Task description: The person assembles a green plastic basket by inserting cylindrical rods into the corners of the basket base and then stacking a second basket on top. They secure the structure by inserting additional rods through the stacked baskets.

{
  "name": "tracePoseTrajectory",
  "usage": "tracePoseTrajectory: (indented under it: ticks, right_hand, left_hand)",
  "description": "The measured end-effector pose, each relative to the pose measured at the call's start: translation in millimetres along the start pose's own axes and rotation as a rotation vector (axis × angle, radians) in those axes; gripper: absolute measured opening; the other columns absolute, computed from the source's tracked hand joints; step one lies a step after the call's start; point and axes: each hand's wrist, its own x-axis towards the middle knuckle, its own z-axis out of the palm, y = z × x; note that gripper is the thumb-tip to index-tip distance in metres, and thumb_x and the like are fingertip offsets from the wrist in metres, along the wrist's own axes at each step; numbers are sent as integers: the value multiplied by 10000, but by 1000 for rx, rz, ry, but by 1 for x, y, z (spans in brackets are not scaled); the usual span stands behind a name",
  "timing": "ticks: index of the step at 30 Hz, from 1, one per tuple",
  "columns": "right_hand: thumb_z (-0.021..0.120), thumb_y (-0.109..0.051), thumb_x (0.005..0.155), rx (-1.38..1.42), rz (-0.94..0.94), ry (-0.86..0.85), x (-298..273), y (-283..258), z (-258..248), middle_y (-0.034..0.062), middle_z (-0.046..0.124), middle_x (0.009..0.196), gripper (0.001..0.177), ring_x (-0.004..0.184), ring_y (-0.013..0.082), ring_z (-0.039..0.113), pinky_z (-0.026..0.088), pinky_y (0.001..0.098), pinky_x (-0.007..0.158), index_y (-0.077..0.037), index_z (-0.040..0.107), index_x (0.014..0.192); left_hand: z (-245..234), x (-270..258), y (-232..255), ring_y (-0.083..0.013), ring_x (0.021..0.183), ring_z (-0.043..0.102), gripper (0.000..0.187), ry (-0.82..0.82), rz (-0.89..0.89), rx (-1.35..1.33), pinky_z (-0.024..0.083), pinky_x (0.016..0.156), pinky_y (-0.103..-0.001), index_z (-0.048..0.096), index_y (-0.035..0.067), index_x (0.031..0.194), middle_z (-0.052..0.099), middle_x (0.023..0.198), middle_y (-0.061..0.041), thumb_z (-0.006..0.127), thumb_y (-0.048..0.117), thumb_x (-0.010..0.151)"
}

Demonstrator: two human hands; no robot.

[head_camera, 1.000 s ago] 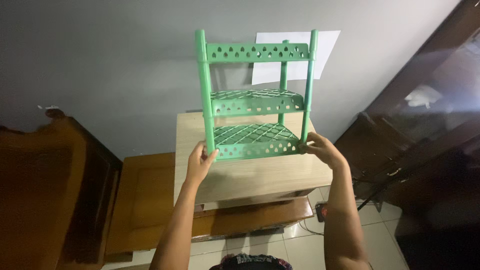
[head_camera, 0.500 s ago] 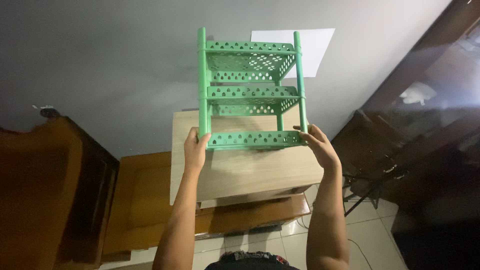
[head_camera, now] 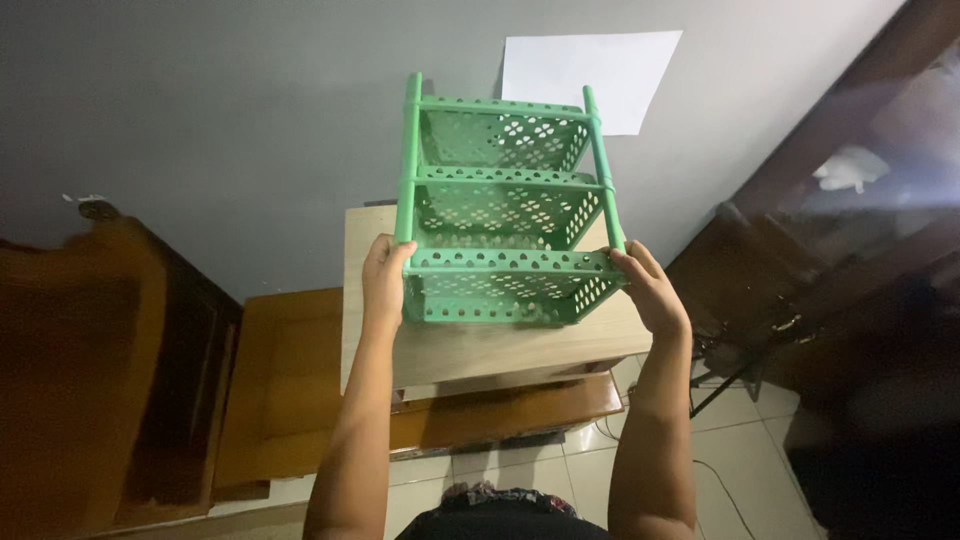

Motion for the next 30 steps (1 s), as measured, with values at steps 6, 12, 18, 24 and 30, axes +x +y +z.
tracePoseTrajectory:
  ticks: [6, 12, 18, 24, 30]
  right_hand:
    - [586, -326, 1046, 99, -30, -70, 9, 25, -11, 31, 601, 1017, 302, 937, 115, 531, 449, 296, 856, -32, 604, 1114]
    - [459, -499, 1100, 117, -17, 87, 24, 37, -15, 108, 620, 1071, 471, 1009, 228, 588, 503, 385, 917, -47, 571, 1174]
    - [447, -372, 1051, 35, -136, 198, 67, 11, -21, 190, 503, 1471, 507, 1335, 347, 511, 461, 475, 1110, -60, 449, 1451]
    - [593, 17, 867, -475, -184, 29, 130, 55, -38, 218, 483, 1497, 654, 1400, 349, 464, 453, 415, 1082, -29, 402, 1490]
    - [591, -48, 1015, 292, 220, 76, 147, 133, -41, 181, 628, 1102, 404, 935, 252, 644, 543, 407, 757, 39, 481, 1394]
  left_hand:
    - [-8, 5, -13, -145, 800, 461, 294, 1, -65, 41, 364, 752, -320, 572, 84, 875, 474, 786, -13, 638, 370, 887]
    - [-23, 25, -23, -136, 1012, 583, 445, -3, -82, 136, 409, 934, -331, 604, 148, 1133, 638, 1062, -10, 441, 521, 955]
    - [-28, 94, -16, -310, 1293, 558, 601, -48, -141, 124, 473, 1063, -515, 461, 189, 1489, 568, 1406, -166, 347, 520, 1001]
    - [-26, 123, -46, -400, 1421, 404, 709, -210, 502, 633, 346, 1169, -527, 358, 83, 1556, 410, 1541, -270, 661, 306, 955]
    - [-26, 117, -70, -325, 1379, 489, 709, -484, -74, 469, 378, 1123, -459, 360, 104, 1553, 488, 1510, -184, 618, 249, 909]
